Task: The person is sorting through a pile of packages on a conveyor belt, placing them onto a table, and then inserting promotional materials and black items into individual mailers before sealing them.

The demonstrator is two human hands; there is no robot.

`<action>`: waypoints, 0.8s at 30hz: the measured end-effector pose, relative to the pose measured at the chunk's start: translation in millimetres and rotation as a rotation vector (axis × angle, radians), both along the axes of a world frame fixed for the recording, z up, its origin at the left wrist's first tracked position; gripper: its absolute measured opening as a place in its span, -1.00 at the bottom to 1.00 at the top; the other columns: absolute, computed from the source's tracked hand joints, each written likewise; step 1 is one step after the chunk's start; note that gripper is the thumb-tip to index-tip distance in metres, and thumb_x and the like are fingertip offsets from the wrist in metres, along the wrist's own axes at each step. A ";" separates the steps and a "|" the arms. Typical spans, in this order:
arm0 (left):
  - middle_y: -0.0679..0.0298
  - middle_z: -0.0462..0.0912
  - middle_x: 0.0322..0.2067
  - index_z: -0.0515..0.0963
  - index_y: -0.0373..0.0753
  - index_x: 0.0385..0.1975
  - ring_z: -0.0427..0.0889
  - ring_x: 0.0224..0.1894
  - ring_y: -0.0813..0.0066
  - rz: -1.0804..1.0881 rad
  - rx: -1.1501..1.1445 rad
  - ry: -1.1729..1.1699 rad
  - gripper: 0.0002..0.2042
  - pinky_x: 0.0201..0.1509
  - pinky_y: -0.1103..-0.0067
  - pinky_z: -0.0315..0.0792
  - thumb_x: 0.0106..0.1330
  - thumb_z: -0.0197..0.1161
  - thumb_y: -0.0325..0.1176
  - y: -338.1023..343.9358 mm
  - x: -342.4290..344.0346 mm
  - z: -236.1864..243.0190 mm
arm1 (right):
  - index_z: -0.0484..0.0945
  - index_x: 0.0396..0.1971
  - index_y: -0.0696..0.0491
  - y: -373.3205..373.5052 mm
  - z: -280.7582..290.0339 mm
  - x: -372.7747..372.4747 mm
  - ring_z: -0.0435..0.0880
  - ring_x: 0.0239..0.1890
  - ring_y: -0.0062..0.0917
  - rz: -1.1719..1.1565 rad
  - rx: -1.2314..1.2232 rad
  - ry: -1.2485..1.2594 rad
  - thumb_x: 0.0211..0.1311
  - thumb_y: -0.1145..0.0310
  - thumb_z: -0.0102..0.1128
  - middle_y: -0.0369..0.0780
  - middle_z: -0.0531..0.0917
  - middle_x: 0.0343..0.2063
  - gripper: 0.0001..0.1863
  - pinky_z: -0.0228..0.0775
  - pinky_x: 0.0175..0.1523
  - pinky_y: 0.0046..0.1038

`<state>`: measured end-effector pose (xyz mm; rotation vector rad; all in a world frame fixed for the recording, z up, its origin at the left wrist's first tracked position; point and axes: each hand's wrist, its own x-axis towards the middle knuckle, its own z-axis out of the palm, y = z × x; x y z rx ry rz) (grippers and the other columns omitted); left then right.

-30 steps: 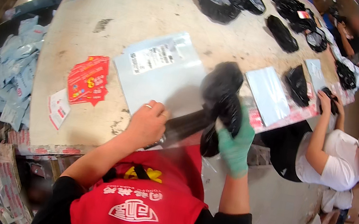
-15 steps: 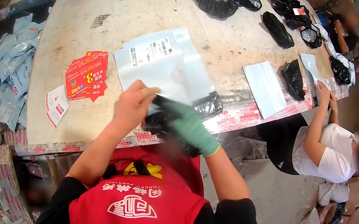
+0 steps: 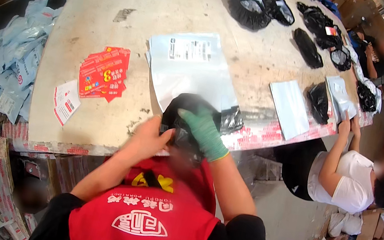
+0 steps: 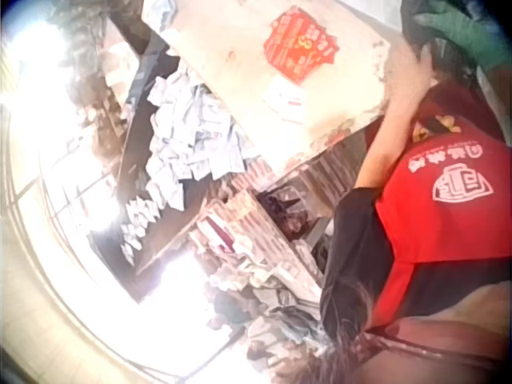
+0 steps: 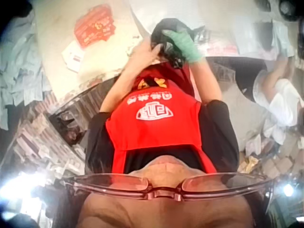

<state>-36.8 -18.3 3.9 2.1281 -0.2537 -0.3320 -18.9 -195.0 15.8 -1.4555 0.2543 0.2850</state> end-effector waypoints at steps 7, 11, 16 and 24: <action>0.12 0.58 -0.58 0.39 -0.37 -0.34 0.61 -0.61 0.42 -0.015 -0.211 0.453 -0.84 -0.52 0.55 0.43 0.36 -0.06 -0.39 2.0 -2.8 10.5 | 0.48 -0.13 0.17 28.4 -1.7 -12.2 0.66 -0.44 -0.21 0.377 -1.544 -0.409 0.07 0.19 0.18 0.06 0.58 -0.23 -0.57 0.50 -0.34 -0.24; 0.14 0.62 -0.47 0.37 -0.34 -0.24 0.60 -0.58 0.48 -0.108 -0.233 0.518 -0.84 -0.45 0.58 0.45 0.32 -0.14 -0.45 1.5 0.1 17.4 | 0.50 -0.09 0.12 17.7 6.7 50.5 0.64 -0.29 -0.23 0.764 -1.411 -0.278 0.09 0.21 0.13 0.00 0.57 -0.14 -0.60 0.48 -0.19 -0.26; 0.01 0.61 -0.42 0.27 -0.41 -0.13 0.60 -0.58 0.45 0.016 -0.486 0.609 -0.78 -0.58 0.62 0.40 0.27 -0.26 -0.61 10.5 -6.2 13.0 | 0.49 -0.03 0.10 20.6 11.4 20.6 0.52 0.01 -0.23 0.197 -0.920 -0.489 0.20 0.19 0.04 -0.06 0.57 -0.08 -0.60 0.34 0.13 -0.24; 0.11 0.60 -0.51 0.32 -0.43 -0.13 0.59 -0.63 0.37 -0.108 -0.248 0.591 -0.80 -0.54 0.50 0.49 0.30 -0.12 -0.52 9.4 -6.2 14.5 | 0.42 0.03 0.11 19.6 -55.3 79.7 0.44 0.07 -0.25 -0.036 -1.114 -0.605 0.26 0.19 0.01 -0.07 0.49 -0.01 -0.59 0.23 0.18 -0.24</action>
